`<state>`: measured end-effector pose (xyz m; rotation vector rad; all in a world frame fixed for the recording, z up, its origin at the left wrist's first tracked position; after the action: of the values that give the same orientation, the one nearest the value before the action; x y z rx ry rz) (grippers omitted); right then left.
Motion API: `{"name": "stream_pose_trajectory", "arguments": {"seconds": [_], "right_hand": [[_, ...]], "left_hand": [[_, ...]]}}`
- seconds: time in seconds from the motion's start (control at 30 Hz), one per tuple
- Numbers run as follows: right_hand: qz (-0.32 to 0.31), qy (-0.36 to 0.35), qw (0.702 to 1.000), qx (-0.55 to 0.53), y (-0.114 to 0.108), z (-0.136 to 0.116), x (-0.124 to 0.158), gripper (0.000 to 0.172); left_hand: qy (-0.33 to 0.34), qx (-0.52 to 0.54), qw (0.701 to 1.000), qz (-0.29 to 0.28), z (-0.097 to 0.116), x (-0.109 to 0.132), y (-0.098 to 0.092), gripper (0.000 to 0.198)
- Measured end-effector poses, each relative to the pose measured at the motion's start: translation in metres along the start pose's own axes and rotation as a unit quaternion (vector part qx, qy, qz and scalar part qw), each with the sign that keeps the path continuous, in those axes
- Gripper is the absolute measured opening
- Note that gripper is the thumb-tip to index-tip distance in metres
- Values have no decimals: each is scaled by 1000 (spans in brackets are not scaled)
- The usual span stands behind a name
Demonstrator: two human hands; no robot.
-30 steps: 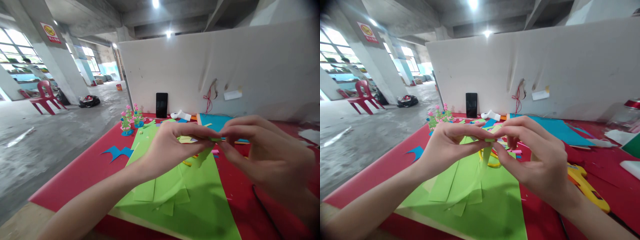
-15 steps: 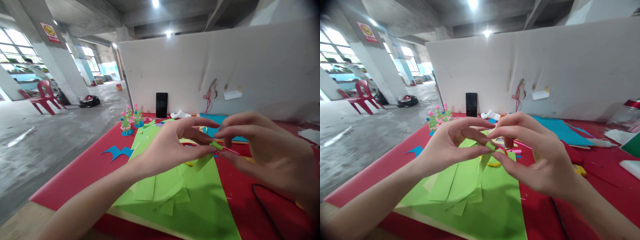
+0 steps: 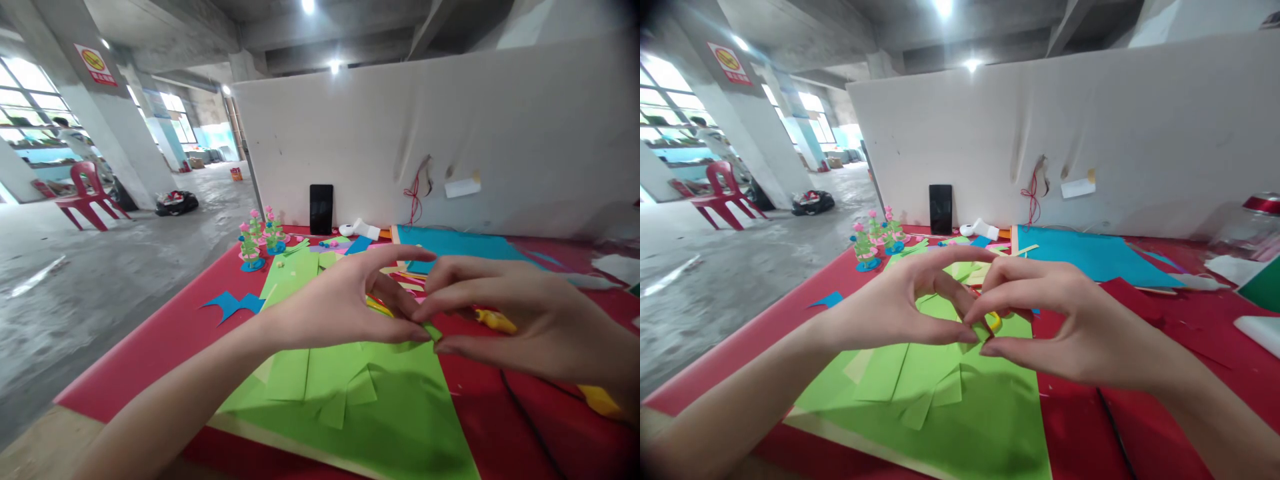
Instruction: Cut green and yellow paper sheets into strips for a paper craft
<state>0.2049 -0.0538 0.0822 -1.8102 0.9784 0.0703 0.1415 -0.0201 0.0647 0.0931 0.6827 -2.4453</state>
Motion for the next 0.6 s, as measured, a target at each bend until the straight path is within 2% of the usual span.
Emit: {"name": "stream_pose_trajectory", "arguments": {"seconds": [0.23, 0.4, 0.6], "right_hand": [[9, -8, 1000, 12, -3, -1, -1, 27], [32, -20, 998, 43, -5, -6, -5, 18], [92, -24, 982, 162, -17, -18, -2, 11]], "left_hand": [[4, -3, 1000, -11, 1, 1, 2, 61], [0, -22, 999, 25, -1, 0, -1, 55], [7, -17, 998, 59, -6, -4, -6, 38]]}}
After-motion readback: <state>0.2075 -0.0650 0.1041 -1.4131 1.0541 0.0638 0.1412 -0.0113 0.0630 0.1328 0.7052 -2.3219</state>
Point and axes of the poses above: each hand's wrist, its own x-axis away from the middle knuckle, its own y-axis out of the palm, z = x × y, the point moved 9 cm from there along -x, towards the middle knuckle, and after that the axes turned 9 degrees about -x, right-handed, at the moved point
